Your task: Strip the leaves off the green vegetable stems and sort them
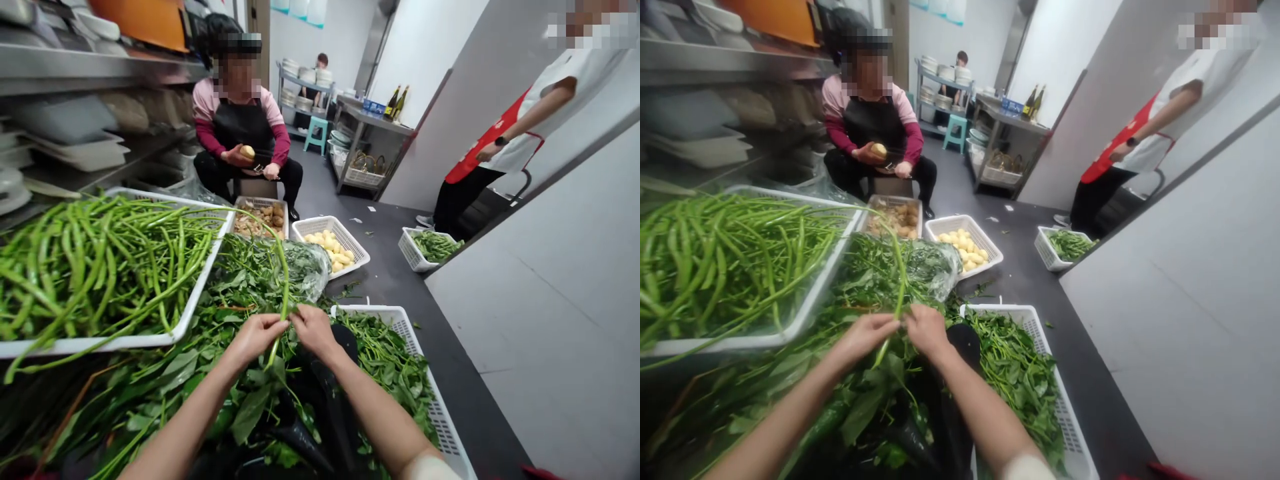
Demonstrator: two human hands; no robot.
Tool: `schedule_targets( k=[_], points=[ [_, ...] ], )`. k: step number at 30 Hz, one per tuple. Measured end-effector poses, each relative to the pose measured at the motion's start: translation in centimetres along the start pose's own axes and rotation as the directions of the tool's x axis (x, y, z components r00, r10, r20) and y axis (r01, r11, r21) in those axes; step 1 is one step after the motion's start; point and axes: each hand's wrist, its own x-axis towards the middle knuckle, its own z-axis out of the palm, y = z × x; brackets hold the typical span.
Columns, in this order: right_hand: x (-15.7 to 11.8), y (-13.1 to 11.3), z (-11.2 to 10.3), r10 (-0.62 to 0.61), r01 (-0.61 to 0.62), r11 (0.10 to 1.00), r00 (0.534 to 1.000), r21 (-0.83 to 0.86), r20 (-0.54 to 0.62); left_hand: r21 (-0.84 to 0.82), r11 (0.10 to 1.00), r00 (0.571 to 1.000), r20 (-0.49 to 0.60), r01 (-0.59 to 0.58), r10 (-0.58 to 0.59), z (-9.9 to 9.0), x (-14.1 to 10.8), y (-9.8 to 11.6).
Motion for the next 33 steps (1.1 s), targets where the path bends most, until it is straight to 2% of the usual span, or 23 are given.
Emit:
schedule_targets(
  k=[3,6,8,10,12,14,15,17,18,19,21,24,25,29,33],
  points=[
    [0.6,0.1,-0.6,0.087,-0.1,0.99,0.987,-0.095,-0.139,0.014,0.999,0.994,0.092,0.052,-0.053,-0.5,-1.1,-1.3],
    [-0.7,-0.4,-0.5,0.068,-0.068,0.998,0.986,0.003,-0.153,-0.084,0.991,0.995,0.025,0.1,-0.098,-1.6,-1.5,-2.1],
    [-2.1,-1.1,0.4,0.07,-0.068,0.982,0.998,0.177,-0.008,-0.139,0.982,0.991,-0.029,0.128,-0.133,-2.3,-1.3,-2.2],
    [-3.1,-1.8,1.9,0.093,-0.185,0.9,0.966,0.394,0.241,-0.117,0.985,0.989,-0.063,0.127,-0.135,-2.6,-1.2,-2.3],
    [-3.3,-2.5,3.6,0.109,-0.369,0.736,0.893,0.568,0.438,-0.018,0.995,0.994,-0.041,0.096,-0.097,-2.6,-1.4,-2.3],
    [-2.8,-3.2,5.2,0.098,-0.505,0.492,0.841,0.709,0.531,0.095,0.995,1.0,-0.015,0.02,-0.019,-2.2,-1.9,-2.4],
    [-2.5,-3.5,5.9,0.087,-0.533,0.354,0.837,0.769,0.54,0.143,0.99,0.999,-0.027,-0.019,0.024,-1.9,-2.3,-2.6],
    [-1.8,-4.4,6.8,0.107,-0.501,0.104,0.864,0.859,0.491,0.209,0.976,0.991,-0.099,-0.065,0.087,-1.4,-3.0,-2.9],
    [-1.5,-4.8,7.2,0.146,-0.469,0.013,0.875,0.883,0.462,0.246,0.967,0.986,-0.133,-0.061,0.096,-1.2,-3.2,-3.1],
    [-1.3,-5.2,7.4,0.203,-0.437,-0.048,0.876,0.898,0.437,0.291,0.956,0.984,-0.152,-0.044,0.091,-1.0,-3.5,-3.2],
    [-0.9,-5.8,7.7,0.318,-0.406,-0.107,0.85,0.907,0.419,0.388,0.922,0.987,-0.143,-0.011,0.072,-0.8,-3.8,-3.4],
    [0.2,-5.7,8.0,0.391,-0.445,-0.144,0.795,0.884,0.464,0.488,0.873,0.994,-0.091,-0.013,0.065,-0.7,-4.2,-3.5],
    [0.7,-5.5,8.1,0.403,-0.455,-0.121,0.789,0.882,0.463,0.507,0.862,0.995,-0.071,-0.02,0.065,-0.7,-4.4,-3.5],
    [3.8,-3.7,8.1,0.47,-0.439,0.144,0.819,0.887,0.329,0.533,0.846,0.999,-0.002,-0.027,0.033,-1.0,-5.2,-3.6],
    [7.3,-0.9,6.5,0.475,-0.41,0.348,0.853,0.843,0.218,0.426,0.904,1.0,-0.008,-0.023,0.03,-1.7,-6.7,-3.8]
  ],
)
